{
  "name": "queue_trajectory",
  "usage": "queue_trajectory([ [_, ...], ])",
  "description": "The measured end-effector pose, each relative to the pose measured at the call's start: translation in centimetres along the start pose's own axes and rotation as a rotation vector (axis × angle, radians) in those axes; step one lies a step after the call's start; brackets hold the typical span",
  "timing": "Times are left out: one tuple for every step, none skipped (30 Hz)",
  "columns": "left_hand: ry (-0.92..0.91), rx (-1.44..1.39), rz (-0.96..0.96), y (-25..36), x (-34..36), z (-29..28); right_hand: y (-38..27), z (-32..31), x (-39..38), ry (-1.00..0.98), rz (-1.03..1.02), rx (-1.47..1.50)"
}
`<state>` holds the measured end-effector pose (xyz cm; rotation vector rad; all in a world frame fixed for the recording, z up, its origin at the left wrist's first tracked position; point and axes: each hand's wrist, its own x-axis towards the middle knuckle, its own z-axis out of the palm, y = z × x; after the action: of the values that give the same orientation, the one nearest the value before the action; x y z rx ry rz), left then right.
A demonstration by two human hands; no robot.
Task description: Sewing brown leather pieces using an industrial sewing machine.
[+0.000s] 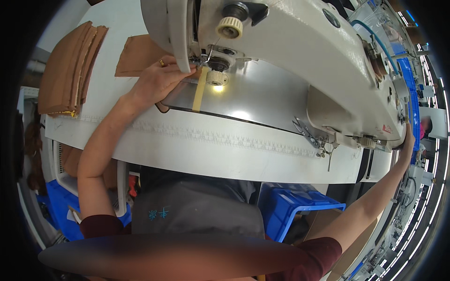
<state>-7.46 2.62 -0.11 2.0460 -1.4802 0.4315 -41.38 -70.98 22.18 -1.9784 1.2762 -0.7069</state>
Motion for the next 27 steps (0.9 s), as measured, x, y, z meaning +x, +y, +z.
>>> queue_trajectory([
  [0.001, 0.001, 0.000, 0.1, -0.1, 0.0, 0.4, 0.2, 0.2, -0.001, -0.001, 0.001],
  [0.000, -0.003, 0.002, 0.2, -0.2, 0.0, 0.5, 0.6, 0.3, 0.017, 0.022, 0.119],
  [0.000, -0.011, 0.005, 0.2, -0.2, 0.0, 0.5, 0.7, 0.3, 0.037, 0.044, 0.236],
  [0.003, -0.013, 0.007, 0.1, -0.3, -0.1, 0.3, 0.6, 0.1, 0.040, 0.042, 0.235],
  [0.011, 0.014, 0.026, 0.0, -0.3, -0.3, 0.2, 1.3, -0.3, 0.028, 0.023, 0.270],
  [0.019, 0.042, 0.047, 0.0, -0.2, -0.5, 0.0, 2.3, -0.9, 0.017, 0.003, 0.308],
  [0.016, 0.046, 0.047, 0.0, -0.1, -0.5, 0.1, 3.6, -1.8, 0.014, 0.004, 0.312],
  [-0.002, 0.036, 0.018, 0.1, 0.0, -0.5, 0.7, 5.6, -3.4, 0.131, -0.071, 0.458],
  [-0.012, 0.018, -0.004, 0.1, 0.2, -0.4, 1.2, 6.6, -5.0, 0.260, -0.154, 0.597],
  [0.000, 0.006, 0.012, 0.1, 0.4, -0.2, 2.9, 6.7, -6.3, 0.437, -0.293, 0.731],
  [-0.001, 0.025, 0.015, 0.1, 0.7, -0.1, 4.2, 6.9, -7.3, 0.396, -0.294, 0.931],
  [-0.010, 0.052, 0.016, 0.2, 0.8, -0.2, 4.5, 7.6, -8.9, 0.452, -0.306, 0.813],
  [-0.005, 0.061, 0.030, 0.5, 0.8, -0.8, 4.8, 8.2, -10.5, 0.511, -0.315, 0.698],
  [-0.033, 0.036, -0.008, 0.7, 0.9, -1.0, 5.0, 7.9, -11.5, 0.483, -0.262, 0.623],
  [-0.063, 0.016, -0.046, 0.7, 1.0, -1.2, 4.7, 8.0, -12.6, 0.453, -0.206, 0.555],
  [-0.014, -0.033, -0.031, 0.0, 0.6, -0.8, 4.6, 8.4, -13.5, 0.519, -0.151, 0.400],
  [0.010, -0.038, 0.013, 0.0, 0.8, -0.6, 4.6, 7.3, -14.5, 0.541, -0.168, 0.304],
  [-0.021, -0.061, -0.002, 0.3, 0.9, -0.8, 3.9, 7.3, -16.0, 0.575, -0.321, 0.312],
  [-0.052, -0.071, -0.028, 0.5, 0.7, -1.2, 2.1, 8.8, -18.2, 0.598, -0.477, 0.325],
  [-0.039, -0.046, -0.010, 0.4, 0.1, -1.5, -0.6, 10.3, -21.4, 0.626, -0.501, 0.186],
  [-0.083, -0.077, -0.014, 0.3, -0.1, -1.6, -1.8, 11.4, -24.1, 0.659, -0.511, 0.205],
  [-0.122, -0.107, -0.017, 0.0, 0.4, -1.8, -3.0, 12.1, -26.3, 0.660, -0.628, 0.148],
  [-0.104, -0.094, 0.005, -0.1, 0.8, -2.4, -3.9, 13.3, -28.6, 0.652, -0.738, 0.084],
  [-0.093, -0.140, -0.108, -0.4, 1.4, -2.9, -4.3, 14.9, -30.8, 0.554, -0.825, 0.137],
  [-0.085, -0.189, -0.225, -0.8, 2.0, -3.2, -4.1, 16.8, -33.0, 0.448, -0.911, 0.183],
  [-0.207, -0.259, -0.256, -2.0, 2.3, -3.6, -4.1, 18.4, -35.0, 0.316, -1.031, 0.117],
  [-0.196, -0.252, -0.247, -2.1, 2.3, -2.7, -4.6, 20.4, -37.3, 0.141, -1.050, 0.087],
])
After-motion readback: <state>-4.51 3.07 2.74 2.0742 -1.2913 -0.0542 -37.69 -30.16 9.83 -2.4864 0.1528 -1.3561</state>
